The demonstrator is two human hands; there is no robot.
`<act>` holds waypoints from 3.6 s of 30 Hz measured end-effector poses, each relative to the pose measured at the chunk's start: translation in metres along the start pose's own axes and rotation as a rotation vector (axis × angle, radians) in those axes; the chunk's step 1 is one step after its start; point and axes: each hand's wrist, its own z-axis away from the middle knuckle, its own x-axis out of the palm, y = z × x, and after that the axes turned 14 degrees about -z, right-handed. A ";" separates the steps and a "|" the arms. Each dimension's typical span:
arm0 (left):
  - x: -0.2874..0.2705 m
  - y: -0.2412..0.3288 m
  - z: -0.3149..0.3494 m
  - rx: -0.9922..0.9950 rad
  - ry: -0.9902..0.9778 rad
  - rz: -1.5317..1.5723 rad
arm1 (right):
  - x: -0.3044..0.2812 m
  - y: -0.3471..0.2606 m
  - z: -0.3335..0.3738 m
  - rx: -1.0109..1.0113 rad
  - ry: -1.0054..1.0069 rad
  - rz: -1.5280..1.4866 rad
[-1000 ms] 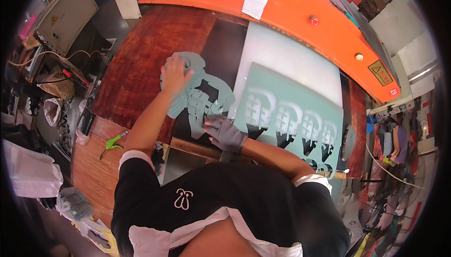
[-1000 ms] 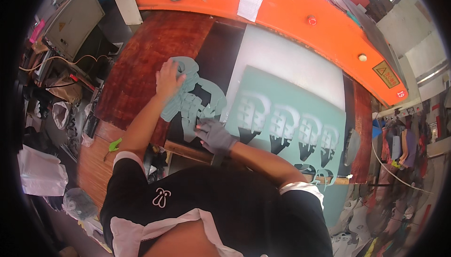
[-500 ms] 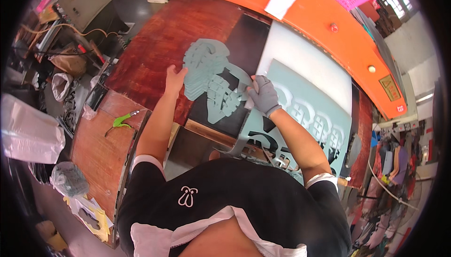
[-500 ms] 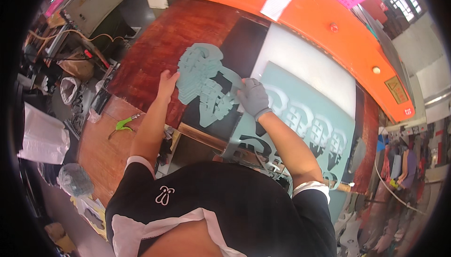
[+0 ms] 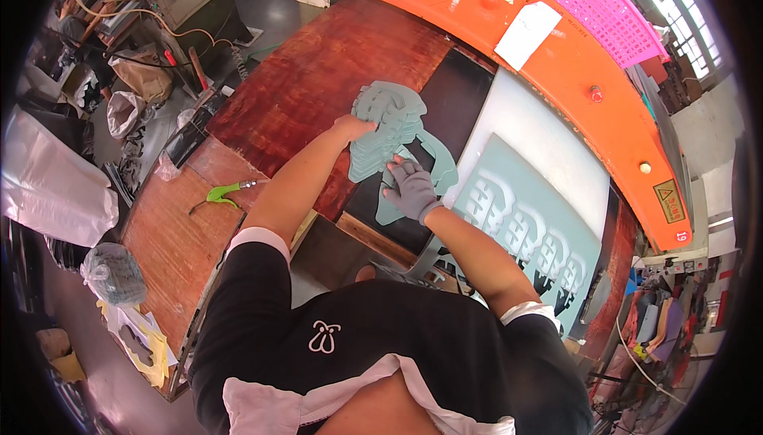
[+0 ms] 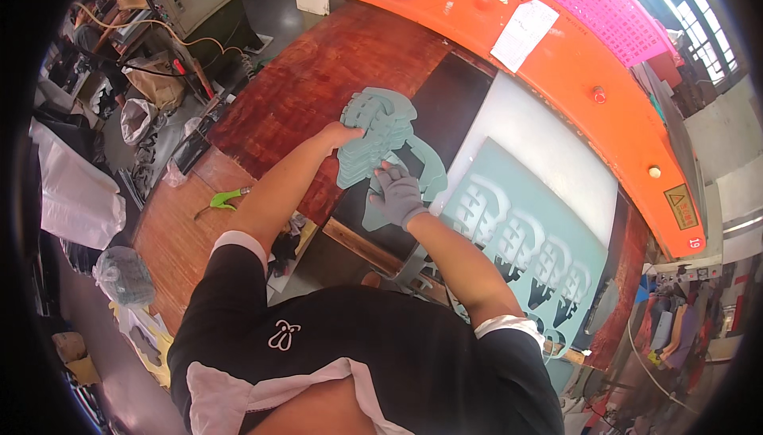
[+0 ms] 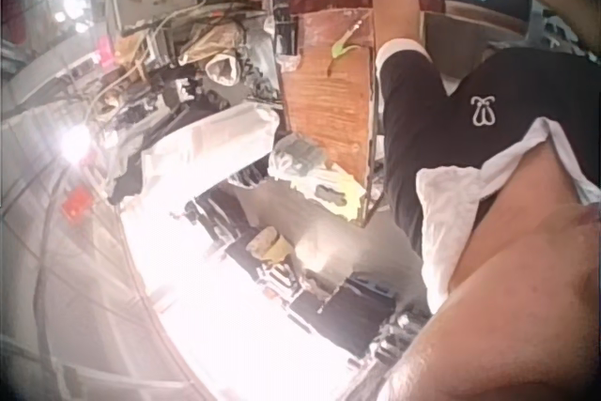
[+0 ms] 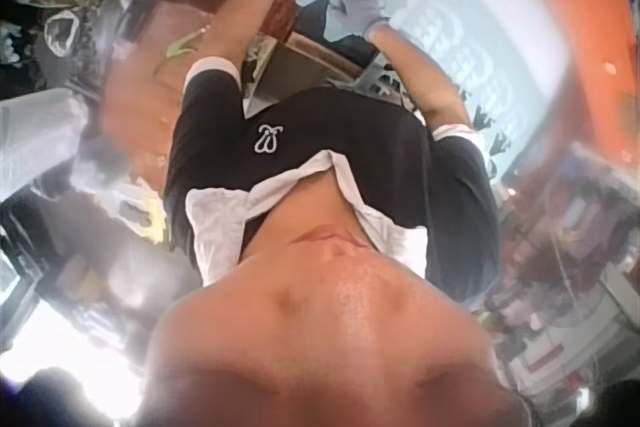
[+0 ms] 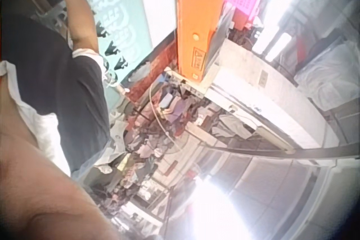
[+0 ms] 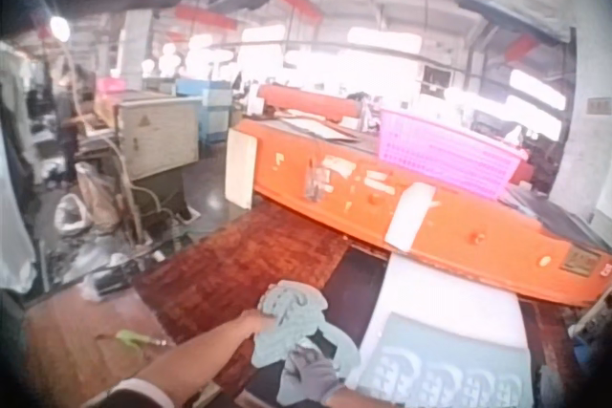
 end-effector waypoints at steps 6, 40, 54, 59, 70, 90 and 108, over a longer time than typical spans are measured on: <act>-0.002 0.002 0.005 -0.108 -0.052 0.400 | 0.010 0.005 0.002 -0.174 0.160 0.120; -0.044 -0.081 0.082 0.276 1.010 -0.320 | -0.047 0.033 -0.014 -0.140 0.264 0.038; 0.128 0.001 0.120 0.694 0.737 -0.506 | -0.080 0.041 -0.060 0.116 0.240 -0.072; 0.133 -0.002 0.123 0.754 0.720 -0.564 | -0.066 0.064 -0.046 0.308 0.076 0.020; 0.128 0.001 0.119 0.806 0.766 -0.484 | -0.062 0.065 -0.024 0.264 0.215 -0.332; 0.137 -0.004 0.113 0.717 0.719 -0.538 | -0.077 0.070 -0.040 0.592 0.280 -0.691; 0.138 -0.006 0.109 0.786 0.729 -0.580 | -0.080 0.075 -0.053 0.602 0.061 -0.765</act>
